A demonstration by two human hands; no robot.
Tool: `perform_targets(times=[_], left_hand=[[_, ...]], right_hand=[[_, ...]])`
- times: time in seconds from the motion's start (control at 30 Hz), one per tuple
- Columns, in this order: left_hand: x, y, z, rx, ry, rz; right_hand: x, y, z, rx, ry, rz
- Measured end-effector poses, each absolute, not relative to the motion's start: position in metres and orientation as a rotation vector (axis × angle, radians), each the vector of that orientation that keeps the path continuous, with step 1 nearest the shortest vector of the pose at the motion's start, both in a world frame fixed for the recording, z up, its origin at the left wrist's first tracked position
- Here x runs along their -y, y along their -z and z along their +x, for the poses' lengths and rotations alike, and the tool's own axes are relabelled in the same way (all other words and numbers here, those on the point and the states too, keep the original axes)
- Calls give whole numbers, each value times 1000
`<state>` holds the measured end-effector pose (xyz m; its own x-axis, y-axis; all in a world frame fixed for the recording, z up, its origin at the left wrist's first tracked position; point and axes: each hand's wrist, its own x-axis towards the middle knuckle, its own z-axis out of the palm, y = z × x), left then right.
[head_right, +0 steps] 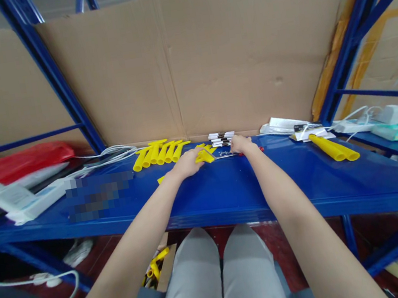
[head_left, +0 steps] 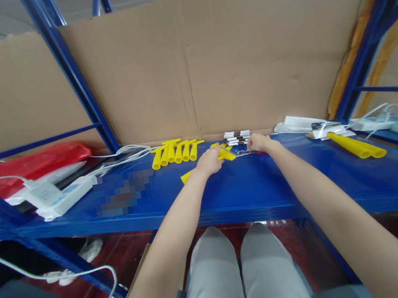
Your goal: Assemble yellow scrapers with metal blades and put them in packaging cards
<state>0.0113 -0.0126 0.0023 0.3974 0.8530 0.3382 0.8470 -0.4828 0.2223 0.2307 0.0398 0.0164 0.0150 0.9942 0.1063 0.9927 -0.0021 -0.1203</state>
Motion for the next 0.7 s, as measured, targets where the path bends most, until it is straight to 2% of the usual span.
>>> perform_targets(times=[0.17, 0.4, 0.7], left_hand=[[13, -3, 12, -1570, -664, 2616], [11, -2, 12, -1549, -687, 2600], [12, -2, 12, -1554, -684, 2616]], right_hand=[[-43, -13, 236, 2073, -24, -2118], [-54, -6, 249, 2161, -109, -1906], [-55, -5, 248, 2200, -106, -1982]])
